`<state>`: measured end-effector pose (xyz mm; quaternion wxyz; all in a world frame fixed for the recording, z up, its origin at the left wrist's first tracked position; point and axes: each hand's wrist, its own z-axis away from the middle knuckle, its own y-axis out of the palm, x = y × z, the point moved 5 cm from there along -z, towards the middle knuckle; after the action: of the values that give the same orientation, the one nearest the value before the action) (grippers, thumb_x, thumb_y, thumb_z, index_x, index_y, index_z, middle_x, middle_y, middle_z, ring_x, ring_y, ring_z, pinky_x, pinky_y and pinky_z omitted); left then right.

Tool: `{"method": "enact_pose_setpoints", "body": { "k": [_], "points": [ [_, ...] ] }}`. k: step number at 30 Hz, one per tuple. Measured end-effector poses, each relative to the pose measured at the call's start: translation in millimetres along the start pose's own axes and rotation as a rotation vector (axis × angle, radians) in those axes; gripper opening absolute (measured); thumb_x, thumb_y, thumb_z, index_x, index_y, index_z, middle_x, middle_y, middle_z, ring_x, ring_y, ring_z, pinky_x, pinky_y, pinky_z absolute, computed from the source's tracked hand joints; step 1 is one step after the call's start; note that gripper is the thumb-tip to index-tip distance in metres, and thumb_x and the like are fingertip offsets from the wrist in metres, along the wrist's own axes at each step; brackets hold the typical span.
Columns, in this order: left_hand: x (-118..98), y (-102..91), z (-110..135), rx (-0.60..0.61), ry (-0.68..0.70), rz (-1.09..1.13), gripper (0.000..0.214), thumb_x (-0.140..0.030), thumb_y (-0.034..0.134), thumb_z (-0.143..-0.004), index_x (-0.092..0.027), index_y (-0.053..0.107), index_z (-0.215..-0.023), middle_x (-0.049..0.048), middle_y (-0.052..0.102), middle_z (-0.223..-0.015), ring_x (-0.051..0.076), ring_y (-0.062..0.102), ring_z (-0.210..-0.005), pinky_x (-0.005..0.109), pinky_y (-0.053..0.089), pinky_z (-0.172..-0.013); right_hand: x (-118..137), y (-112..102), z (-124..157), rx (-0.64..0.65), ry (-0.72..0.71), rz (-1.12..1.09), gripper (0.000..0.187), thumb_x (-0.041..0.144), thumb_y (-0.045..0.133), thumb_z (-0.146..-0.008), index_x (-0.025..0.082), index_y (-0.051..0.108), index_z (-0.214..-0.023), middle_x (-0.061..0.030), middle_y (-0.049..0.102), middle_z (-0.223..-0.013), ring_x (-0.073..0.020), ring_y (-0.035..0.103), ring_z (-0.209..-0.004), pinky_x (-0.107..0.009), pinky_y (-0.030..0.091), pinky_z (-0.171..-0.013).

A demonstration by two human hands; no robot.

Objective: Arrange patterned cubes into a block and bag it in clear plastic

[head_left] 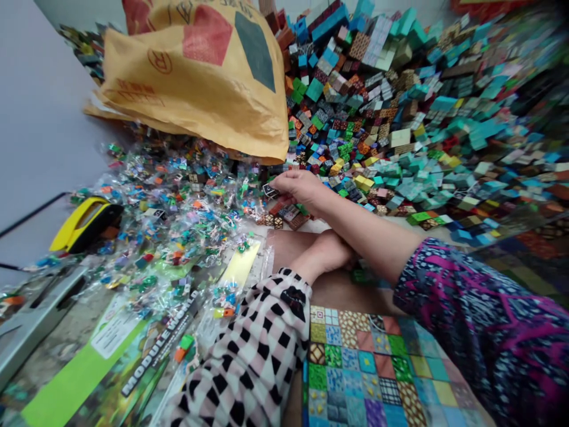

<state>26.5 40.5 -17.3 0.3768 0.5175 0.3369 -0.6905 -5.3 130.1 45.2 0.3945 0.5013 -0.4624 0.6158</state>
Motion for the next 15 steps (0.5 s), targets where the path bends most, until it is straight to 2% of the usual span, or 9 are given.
{"method": "enact_pose_setpoints", "body": {
  "k": [2,5,8,11,13,15],
  "points": [
    [-2.2,2.3,4.0,0.049,0.004,-0.062,0.014,-0.015,0.052,-0.089,-0.013,0.064,-0.081,-0.0004,0.053,-0.051,0.013,0.051,-0.046,0.028,0.046,-0.049,4.5,-7.8,16.6,0.033,0.049,-0.087,0.011,0.025,0.066,-0.078,0.019,0.059,-0.071,0.0031,0.059,-0.064,-0.0093,0.053,-0.053,-0.021,0.046,-0.054],
    [-5.7,3.0,6.5,0.099,0.016,-0.133,0.015,-0.019,0.050,-0.091,-0.015,0.064,-0.085,-0.0008,0.055,-0.055,0.012,0.053,-0.047,0.025,0.046,-0.048,10.0,-30.0,50.7,0.020,0.080,-0.068,0.012,0.027,0.067,-0.076,0.019,0.060,-0.071,0.0016,0.060,-0.063,-0.0100,0.054,-0.054,-0.021,0.045,-0.050],
    [-5.9,2.5,3.8,0.091,0.024,-0.136,0.014,-0.020,0.051,-0.092,-0.015,0.064,-0.089,-0.0007,0.055,-0.058,0.012,0.053,-0.047,0.025,0.047,-0.048,10.3,-61.4,92.9,0.016,0.100,0.099,0.014,0.032,0.069,-0.074,0.020,0.063,-0.073,0.0004,0.062,-0.063,-0.0114,0.054,-0.054,-0.023,0.045,-0.051],
    [-3.0,3.9,0.2,0.105,0.043,-0.093,0.015,-0.023,0.052,-0.093,-0.014,0.064,-0.090,-0.0002,0.056,-0.061,0.011,0.054,-0.048,0.024,0.047,-0.048,8.9,-95.4,140.8,0.020,0.080,0.297,0.020,0.040,0.068,-0.073,0.023,0.068,-0.081,-0.0020,0.068,-0.071,-0.0157,0.060,-0.062,-0.028,0.049,-0.056],
    [-0.5,4.6,-1.1,0.128,0.045,-0.048,0.015,-0.022,0.052,-0.093,-0.014,0.064,-0.098,-0.0007,0.058,-0.064,0.010,0.054,-0.049,0.023,0.048,-0.048,7.8,-118.5,175.5,-0.073,0.054,0.444,0.025,0.046,0.067,-0.073,0.025,0.070,-0.085,-0.0042,0.071,-0.080,-0.0188,0.063,-0.068,-0.032,0.051,-0.061],
    [1.3,4.4,-1.7,0.143,0.044,-0.017,0.017,-0.018,0.052,-0.093,-0.015,0.063,-0.104,-0.0014,0.061,-0.067,0.008,0.055,-0.049,0.021,0.048,-0.048,3.6,-138.7,213.3,-0.235,0.053,0.604,0.027,0.050,0.064,-0.076,0.029,0.071,-0.090,-0.0061,0.072,-0.086,-0.0229,0.065,-0.072,-0.037,0.052,-0.063]
  ]
}}
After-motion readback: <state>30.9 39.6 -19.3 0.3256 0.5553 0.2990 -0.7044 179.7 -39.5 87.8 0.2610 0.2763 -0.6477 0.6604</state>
